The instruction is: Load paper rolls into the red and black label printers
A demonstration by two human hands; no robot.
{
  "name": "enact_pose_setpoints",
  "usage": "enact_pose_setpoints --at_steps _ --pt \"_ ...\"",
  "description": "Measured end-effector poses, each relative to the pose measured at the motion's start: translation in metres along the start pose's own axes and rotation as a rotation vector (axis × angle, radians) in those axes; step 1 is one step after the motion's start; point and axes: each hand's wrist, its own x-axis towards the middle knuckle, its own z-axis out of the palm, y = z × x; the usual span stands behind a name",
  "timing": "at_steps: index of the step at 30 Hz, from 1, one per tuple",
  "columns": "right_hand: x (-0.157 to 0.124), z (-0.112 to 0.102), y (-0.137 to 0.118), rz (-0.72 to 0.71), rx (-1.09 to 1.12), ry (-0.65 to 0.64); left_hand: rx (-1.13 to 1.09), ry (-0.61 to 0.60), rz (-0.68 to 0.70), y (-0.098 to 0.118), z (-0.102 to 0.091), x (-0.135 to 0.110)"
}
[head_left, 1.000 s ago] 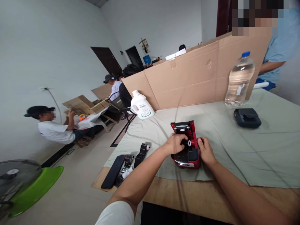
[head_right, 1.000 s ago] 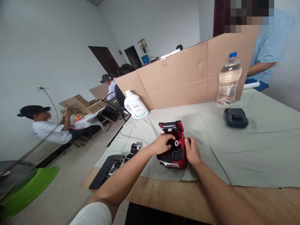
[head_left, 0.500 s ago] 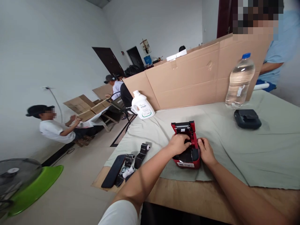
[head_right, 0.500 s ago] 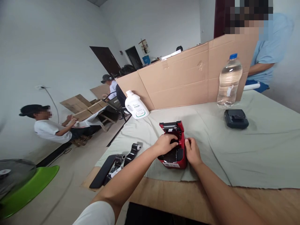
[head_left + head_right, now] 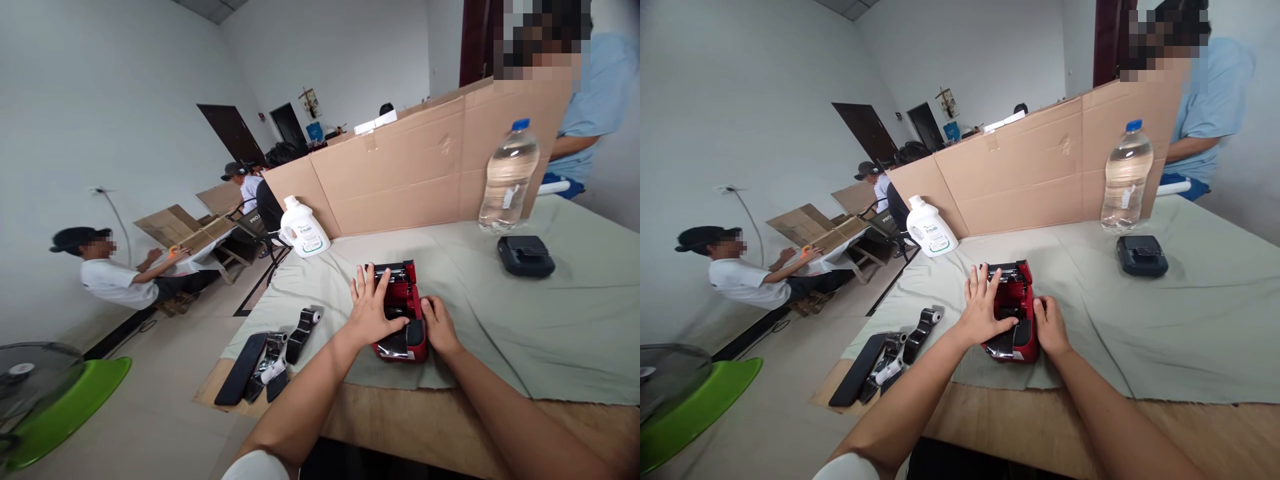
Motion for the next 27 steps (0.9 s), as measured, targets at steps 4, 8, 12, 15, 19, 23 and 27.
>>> enact_pose_setpoints --at_steps 4,8,12,15,19,23,27 --pt "0.0 0.0 0.001 -0.005 0.005 0.002 0.034 -0.001 0.04 -0.004 -0.001 0.003" --pt "0.0 0.0 0.0 -0.002 -0.008 -0.006 0.096 0.108 0.056 0.002 -0.004 -0.006" --pt "-0.007 -0.006 -0.01 -0.16 -0.008 0.099 0.119 0.154 0.048 0.01 -0.008 -0.021" --pt "-0.015 -0.013 -0.024 -0.46 -0.033 0.079 0.132 0.149 0.028 0.014 -0.009 -0.03" --pt "-0.022 -0.019 -0.038 -0.697 -0.138 -0.039 0.144 0.126 0.006 0.016 -0.007 -0.035" --pt "-0.022 -0.018 -0.038 -0.698 -0.19 0.017 0.125 0.154 -0.022 0.018 -0.003 -0.037" --pt "-0.021 -0.019 -0.037 -0.679 -0.162 -0.011 0.019 0.19 0.024 0.017 0.004 -0.041"
